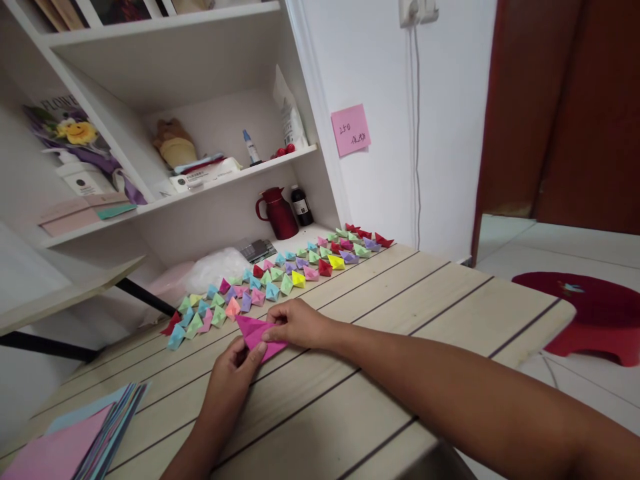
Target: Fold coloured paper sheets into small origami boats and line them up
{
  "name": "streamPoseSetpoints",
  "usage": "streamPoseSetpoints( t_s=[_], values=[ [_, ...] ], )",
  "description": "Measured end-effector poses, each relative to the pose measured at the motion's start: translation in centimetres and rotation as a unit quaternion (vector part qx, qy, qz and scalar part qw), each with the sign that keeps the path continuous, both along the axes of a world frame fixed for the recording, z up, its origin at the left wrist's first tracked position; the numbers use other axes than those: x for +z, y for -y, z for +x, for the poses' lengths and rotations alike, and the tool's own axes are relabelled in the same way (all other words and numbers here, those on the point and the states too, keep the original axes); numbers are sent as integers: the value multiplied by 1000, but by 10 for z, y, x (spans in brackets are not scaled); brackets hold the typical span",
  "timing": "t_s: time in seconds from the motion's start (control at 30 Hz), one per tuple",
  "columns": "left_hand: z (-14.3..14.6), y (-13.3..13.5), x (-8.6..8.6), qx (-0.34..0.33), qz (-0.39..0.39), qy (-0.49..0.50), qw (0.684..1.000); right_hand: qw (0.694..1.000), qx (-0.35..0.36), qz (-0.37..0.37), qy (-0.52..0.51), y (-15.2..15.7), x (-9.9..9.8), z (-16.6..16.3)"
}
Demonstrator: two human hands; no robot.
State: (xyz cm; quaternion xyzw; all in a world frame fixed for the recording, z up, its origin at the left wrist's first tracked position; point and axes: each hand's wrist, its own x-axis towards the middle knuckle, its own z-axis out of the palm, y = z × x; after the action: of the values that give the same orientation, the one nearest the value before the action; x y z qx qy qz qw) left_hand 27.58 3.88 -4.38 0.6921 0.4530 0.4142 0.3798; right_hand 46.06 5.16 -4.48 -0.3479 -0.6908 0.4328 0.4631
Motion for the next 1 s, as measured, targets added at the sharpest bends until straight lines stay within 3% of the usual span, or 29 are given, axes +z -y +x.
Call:
streamPoseSetpoints(
  t_s=[0.27,0.4,0.67,0.87,1.0],
  values=[
    [1,8,10,0,-77,108,991,997,44,-39,47,4,0,1],
    [-2,7,8,23,-72,140,987,994,89,-39,55,8,2,1],
    [-6,0,-4,33,-85,230,969,988,114,-69,73,15,5,-4],
    [-7,-5,-1,18,-97,297,950,995,-1,-92,-43,9,1,-9],
    [-6,-3,1,-5,-93,232,968,985,-93,-70,-128,3,3,-7]
  ],
)
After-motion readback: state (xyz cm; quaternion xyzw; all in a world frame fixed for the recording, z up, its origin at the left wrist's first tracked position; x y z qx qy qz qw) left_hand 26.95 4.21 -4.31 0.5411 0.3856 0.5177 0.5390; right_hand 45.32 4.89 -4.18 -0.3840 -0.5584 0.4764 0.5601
